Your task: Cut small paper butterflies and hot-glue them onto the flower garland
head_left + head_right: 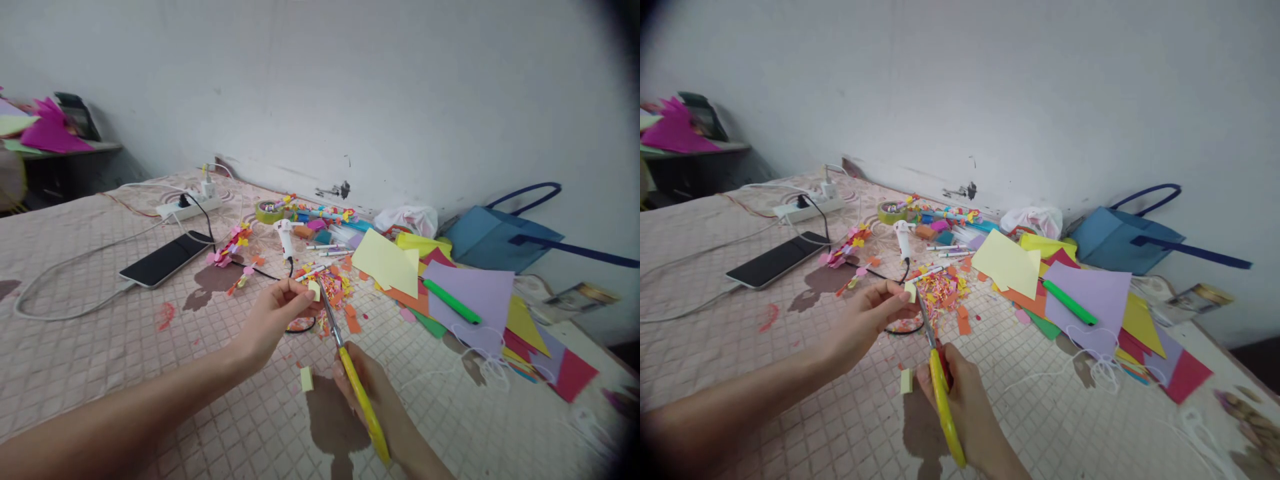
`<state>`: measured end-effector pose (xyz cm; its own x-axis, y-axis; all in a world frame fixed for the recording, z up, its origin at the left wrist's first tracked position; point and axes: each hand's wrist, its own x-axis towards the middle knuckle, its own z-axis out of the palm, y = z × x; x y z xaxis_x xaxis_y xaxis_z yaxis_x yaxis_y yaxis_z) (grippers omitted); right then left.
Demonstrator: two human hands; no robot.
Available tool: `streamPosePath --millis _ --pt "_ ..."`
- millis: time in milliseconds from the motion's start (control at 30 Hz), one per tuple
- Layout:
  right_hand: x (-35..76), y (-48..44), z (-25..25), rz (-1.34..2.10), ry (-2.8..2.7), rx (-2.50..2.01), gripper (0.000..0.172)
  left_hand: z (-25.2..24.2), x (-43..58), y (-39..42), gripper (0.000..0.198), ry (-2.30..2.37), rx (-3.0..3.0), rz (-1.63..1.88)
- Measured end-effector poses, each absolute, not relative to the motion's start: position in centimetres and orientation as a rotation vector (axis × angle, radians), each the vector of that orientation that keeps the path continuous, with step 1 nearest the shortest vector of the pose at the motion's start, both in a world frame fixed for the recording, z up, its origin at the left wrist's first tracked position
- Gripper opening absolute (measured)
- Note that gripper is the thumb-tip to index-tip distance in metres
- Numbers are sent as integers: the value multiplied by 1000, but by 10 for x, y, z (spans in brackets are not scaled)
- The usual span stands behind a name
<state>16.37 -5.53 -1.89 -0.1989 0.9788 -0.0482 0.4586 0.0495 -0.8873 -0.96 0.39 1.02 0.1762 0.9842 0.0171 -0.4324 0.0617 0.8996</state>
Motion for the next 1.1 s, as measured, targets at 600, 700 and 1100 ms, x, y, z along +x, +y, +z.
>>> streamPosePath --millis 600,700,1100 --pt "159 -55 -8 1081 -1730 -1460 33 10 -9 3 18 772 929 1256" --pt "158 -55 -5 1099 -1737 -1459 28 10 -9 2 18 776 922 1260" --pt "160 -54 -8 1103 -1779 -1436 33 9 -8 2 18 785 911 1269"
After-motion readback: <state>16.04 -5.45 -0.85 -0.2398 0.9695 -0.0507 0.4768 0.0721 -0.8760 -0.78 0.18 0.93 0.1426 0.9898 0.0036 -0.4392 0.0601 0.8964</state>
